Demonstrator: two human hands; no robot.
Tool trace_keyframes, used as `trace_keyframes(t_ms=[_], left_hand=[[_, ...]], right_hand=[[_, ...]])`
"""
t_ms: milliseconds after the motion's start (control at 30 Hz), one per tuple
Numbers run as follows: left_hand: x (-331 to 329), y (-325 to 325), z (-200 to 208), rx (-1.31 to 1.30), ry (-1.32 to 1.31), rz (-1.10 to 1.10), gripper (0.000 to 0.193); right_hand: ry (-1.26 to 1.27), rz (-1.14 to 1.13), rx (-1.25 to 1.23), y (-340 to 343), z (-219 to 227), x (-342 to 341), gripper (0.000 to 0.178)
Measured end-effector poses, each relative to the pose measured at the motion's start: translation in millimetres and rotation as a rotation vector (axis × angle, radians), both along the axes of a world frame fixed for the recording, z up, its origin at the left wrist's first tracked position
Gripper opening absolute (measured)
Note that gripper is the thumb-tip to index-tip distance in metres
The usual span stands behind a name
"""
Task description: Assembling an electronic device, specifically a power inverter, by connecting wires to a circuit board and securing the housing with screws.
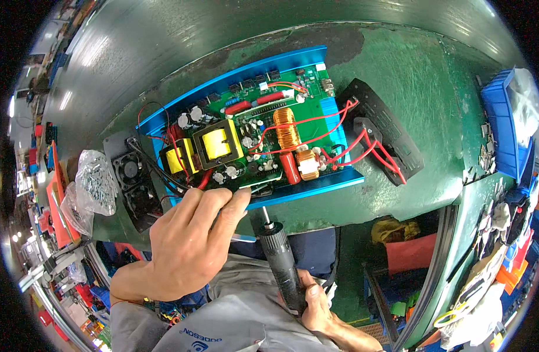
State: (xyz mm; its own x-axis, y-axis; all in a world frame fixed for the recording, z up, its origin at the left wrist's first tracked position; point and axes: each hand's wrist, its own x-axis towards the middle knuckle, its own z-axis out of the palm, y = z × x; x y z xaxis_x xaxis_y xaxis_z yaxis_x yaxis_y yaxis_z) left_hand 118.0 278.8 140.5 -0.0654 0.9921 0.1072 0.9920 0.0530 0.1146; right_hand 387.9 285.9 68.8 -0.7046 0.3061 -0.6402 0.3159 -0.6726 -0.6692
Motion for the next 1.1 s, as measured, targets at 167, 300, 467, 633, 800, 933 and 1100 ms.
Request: trace_keyframes(t_ms=[167,300,467,633,800,933,1100], left_hand=[[1.4,0.8,0.7,-0.06,-0.007,0.027,0.038],[-2.6,3.5,3.4,-0.076,0.002,0.0,0.039],[-11.5,10.6,12.6,-0.176,-0.046,-0.131,0.038],[-14.5,16.1,8.3,-0.128,-0.034,-0.145,0.038],[-20.2,7.5,22.1,0.02,-0.148,-0.01,0.028],[-70.4,-43.9,20.0,0.403,0.042,0.473,0.005],[-187.6,-202.7,-15.0,-0.001,0.208,1.1,0.024]], right_hand=[[-0.058,0.013,0.052,2.9,3.2,-4.3,0.087],[-0.076,-0.018,0.08,7.4,1.8,-3.1,0.089],[0.016,-0.042,-0.079,13.6,-15.3,0.5,0.09],[0.226,-0.067,-0.379,22.8,-30.9,13.6,0.081],[-0.065,0.207,0.249,44.3,-18.8,20.0,0.088],[-0.143,-0.182,0.396,37.6,-37.4,73.0,0.093],[-0.298,-0.502,0.719,124.4,24.8,32.2,0.08]])
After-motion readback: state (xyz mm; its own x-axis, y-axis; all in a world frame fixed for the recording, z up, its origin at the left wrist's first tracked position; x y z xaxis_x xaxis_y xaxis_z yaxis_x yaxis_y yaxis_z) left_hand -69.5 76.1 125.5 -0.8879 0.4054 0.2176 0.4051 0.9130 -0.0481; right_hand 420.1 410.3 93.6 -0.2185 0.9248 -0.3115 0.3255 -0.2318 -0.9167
